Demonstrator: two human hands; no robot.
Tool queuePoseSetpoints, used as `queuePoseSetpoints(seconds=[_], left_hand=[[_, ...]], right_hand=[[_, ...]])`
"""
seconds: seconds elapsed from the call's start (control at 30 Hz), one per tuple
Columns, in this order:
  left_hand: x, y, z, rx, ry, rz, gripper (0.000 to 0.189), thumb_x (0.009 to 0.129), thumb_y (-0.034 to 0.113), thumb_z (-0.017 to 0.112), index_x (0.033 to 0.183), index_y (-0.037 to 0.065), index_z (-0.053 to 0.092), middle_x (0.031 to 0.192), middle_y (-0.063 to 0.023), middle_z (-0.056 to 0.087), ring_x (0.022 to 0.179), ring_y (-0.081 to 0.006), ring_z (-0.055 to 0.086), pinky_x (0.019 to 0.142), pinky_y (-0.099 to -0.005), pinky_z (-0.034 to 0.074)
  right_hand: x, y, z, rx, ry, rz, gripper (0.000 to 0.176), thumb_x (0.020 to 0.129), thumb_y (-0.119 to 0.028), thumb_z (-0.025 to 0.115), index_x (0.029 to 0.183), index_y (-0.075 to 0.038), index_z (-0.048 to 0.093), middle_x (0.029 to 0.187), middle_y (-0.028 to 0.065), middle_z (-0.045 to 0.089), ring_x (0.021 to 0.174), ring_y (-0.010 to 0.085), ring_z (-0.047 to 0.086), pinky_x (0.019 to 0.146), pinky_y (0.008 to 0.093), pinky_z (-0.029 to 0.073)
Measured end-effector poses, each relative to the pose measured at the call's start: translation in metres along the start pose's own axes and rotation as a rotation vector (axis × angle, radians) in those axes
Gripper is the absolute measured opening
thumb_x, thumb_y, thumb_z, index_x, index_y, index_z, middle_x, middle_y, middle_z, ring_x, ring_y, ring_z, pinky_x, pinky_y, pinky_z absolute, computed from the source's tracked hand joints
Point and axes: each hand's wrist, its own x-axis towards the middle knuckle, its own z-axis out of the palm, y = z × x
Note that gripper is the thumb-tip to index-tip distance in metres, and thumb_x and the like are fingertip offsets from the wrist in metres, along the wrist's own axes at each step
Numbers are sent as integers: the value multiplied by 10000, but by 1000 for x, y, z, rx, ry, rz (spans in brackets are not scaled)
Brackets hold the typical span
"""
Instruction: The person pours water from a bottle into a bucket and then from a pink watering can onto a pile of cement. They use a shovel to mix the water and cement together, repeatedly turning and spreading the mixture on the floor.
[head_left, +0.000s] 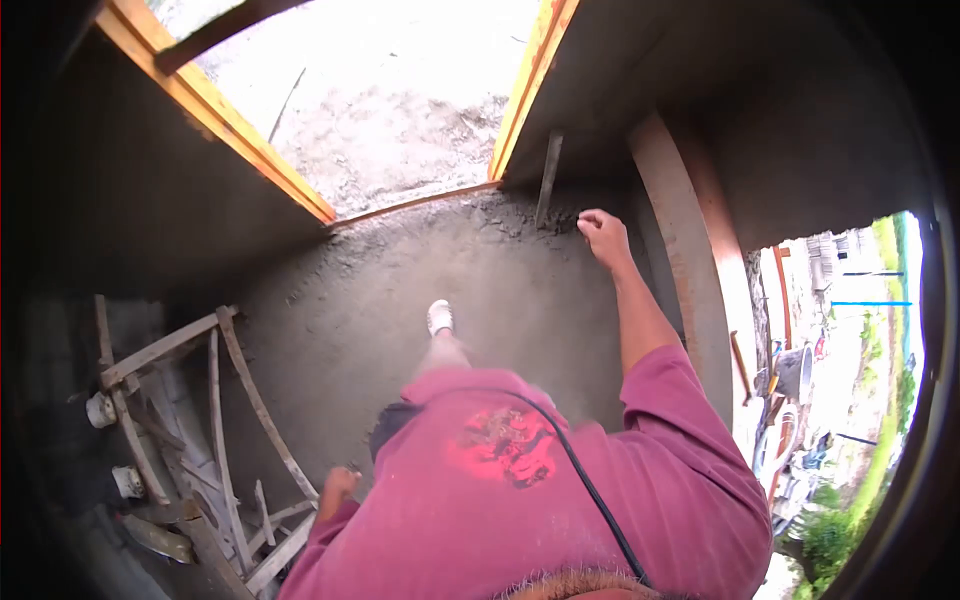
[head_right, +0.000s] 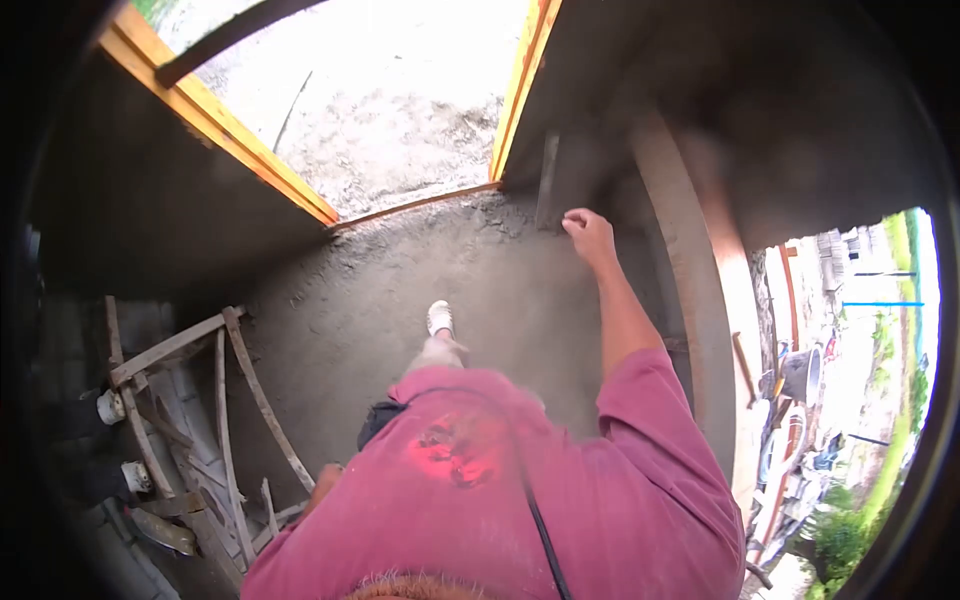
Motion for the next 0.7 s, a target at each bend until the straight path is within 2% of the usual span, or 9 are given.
queuePoseSetpoints(seconds=[0.1, 0.2, 0.27, 0.33, 0.37, 0.47, 0.53, 0.67, 0.7], left_hand=[[42, 49, -84, -28, -52, -73, 558, 929, 540, 594, 1091, 28, 742, 1171, -230, 692, 1123, -373, 663, 963, -466, 514], [33, 140, -229, -571, 404, -67, 416, 891, 343, 711, 1138, 8, 704, 1094, -257, 705, 1058, -402, 679, 918, -445, 534], [8, 206, -322, -589, 572, 70, 388, 908, 286, 698, 1178, 9, 679, 1004, -221, 724, 953, -336, 707, 860, -398, 543], [-19, 270, -394, -752, 585, 28, 361, 921, 250, 682, 1188, 8, 670, 930, -169, 714, 856, -232, 689, 803, -348, 535], [-16, 284, -401, -790, 654, 25, 362, 927, 234, 672, 1206, 5, 661, 891, -131, 693, 808, -169, 653, 769, -321, 524], [-16, 325, -381, -802, 703, -173, 379, 919, 249, 684, 1207, 5, 658, 962, -175, 713, 877, -254, 693, 810, -377, 532], [-29, 371, -345, -718, 511, -265, 398, 915, 268, 694, 1213, 8, 659, 998, -203, 715, 918, -304, 699, 839, -402, 533], [-61, 458, -262, -603, -33, -341, 490, 905, 361, 711, 1251, 19, 651, 1078, -238, 708, 1017, -393, 679, 900, -450, 527], [-70, 475, -245, -635, -125, -364, 522, 903, 400, 710, 1258, 22, 648, 1088, -237, 707, 1046, -402, 670, 916, -462, 523]], right_hand=[[65, -5, 6, 153, -76, 144, 309, 890, -160, 726, 1167, -25, 700, 744, 24, 667, 631, 86, 618, 587, 260, 496], [124, 15, 9, 54, -124, 195, 379, 891, -149, 737, 1238, -16, 665, 752, 32, 661, 625, 99, 620, 574, 264, 498], [174, 39, 13, 62, -156, 237, 412, 888, -140, 735, 1271, -16, 646, 764, 39, 668, 624, 106, 622, 570, 273, 506], [234, 75, 28, 56, -195, 264, 447, 884, -131, 735, 1302, -18, 627, 775, 46, 673, 624, 109, 624, 566, 281, 514], [267, 98, 40, 51, -207, 270, 464, 881, -127, 737, 1316, -20, 617, 780, 51, 675, 626, 109, 624, 564, 284, 517], [351, 153, 78, 68, -317, 396, 620, 876, -125, 741, 1441, -42, 501, 822, 59, 673, 645, 117, 623, 562, 295, 529], [380, 165, 92, 115, -351, 568, 693, 877, -134, 742, 1496, -58, 440, 825, 49, 663, 658, 121, 623, 565, 297, 533], [430, 197, 118, 294, -428, 738, 453, 871, -143, 750, 1277, -106, 551, 820, -1, 609, 658, 111, 599, 597, 278, 543], [442, 228, 129, 375, -493, 785, 355, 853, -153, 771, 1136, -135, 556, 831, -2, 605, 662, 105, 590, 610, 269, 545]])
